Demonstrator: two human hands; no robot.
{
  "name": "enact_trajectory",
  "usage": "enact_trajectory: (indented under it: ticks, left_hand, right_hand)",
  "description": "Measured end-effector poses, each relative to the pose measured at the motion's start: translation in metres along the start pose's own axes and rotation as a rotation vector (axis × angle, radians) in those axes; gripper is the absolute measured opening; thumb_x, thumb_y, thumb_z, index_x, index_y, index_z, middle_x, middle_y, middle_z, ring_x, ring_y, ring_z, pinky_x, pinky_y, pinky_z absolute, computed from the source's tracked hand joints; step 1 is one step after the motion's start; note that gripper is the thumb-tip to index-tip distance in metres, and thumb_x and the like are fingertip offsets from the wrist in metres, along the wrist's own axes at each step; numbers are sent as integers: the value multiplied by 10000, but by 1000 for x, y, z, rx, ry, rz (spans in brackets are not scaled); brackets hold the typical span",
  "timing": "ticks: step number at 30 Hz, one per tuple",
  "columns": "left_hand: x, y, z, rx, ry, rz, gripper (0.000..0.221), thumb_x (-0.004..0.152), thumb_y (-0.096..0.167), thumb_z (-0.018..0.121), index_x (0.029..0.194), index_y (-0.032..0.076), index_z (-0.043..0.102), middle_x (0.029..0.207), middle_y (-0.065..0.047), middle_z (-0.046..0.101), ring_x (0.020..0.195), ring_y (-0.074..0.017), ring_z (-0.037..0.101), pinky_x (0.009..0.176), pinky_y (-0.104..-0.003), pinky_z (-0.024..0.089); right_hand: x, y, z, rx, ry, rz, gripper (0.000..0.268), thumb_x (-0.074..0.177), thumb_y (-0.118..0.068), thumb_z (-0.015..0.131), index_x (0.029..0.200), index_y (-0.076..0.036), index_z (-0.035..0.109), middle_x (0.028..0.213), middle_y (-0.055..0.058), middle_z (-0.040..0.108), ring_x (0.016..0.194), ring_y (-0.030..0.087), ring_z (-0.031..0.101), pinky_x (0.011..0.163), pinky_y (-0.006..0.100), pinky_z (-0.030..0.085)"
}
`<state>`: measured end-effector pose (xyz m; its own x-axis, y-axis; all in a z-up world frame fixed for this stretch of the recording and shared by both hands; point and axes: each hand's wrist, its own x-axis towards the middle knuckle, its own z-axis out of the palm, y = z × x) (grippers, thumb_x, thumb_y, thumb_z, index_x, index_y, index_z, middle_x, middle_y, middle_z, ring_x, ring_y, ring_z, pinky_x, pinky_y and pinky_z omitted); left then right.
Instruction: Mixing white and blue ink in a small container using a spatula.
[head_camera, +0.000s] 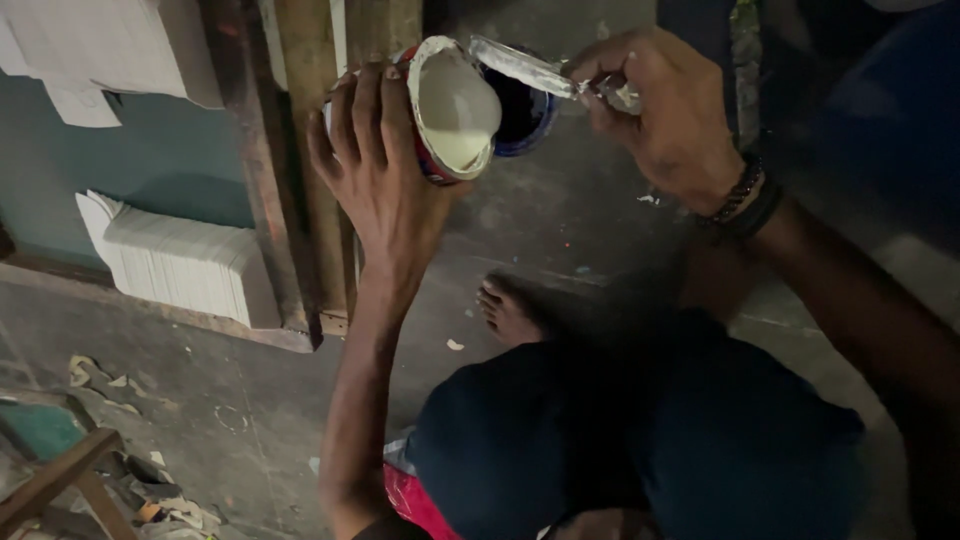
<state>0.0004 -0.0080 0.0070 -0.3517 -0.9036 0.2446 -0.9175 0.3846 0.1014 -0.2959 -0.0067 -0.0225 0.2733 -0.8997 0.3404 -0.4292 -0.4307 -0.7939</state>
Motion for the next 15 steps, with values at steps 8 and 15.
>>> enact_trajectory:
  ticks: [8, 15]
  left_hand:
    - [-4, -1, 0, 29, 21, 32, 1071, 795, 475, 997, 1575, 88, 374, 1589, -127, 428, 1497, -368, 375, 1229, -655, 265]
    - [-5, 1, -5, 31, 27, 33, 1041, 813, 467, 985, 1570, 88, 379, 1587, -130, 425, 1490, -368, 375, 1229, -655, 270]
  right_hand:
    - [1, -2, 3, -24, 4, -61, 241, 1056, 73, 763, 1199, 13, 579, 1163, 136, 700, 977, 215, 720, 792, 289, 595]
    - [-2, -8, -2, -29, 11, -55, 209, 1093, 35, 766, 1177, 4, 578, 1163, 121, 694, 1029, 226, 720, 842, 313, 595]
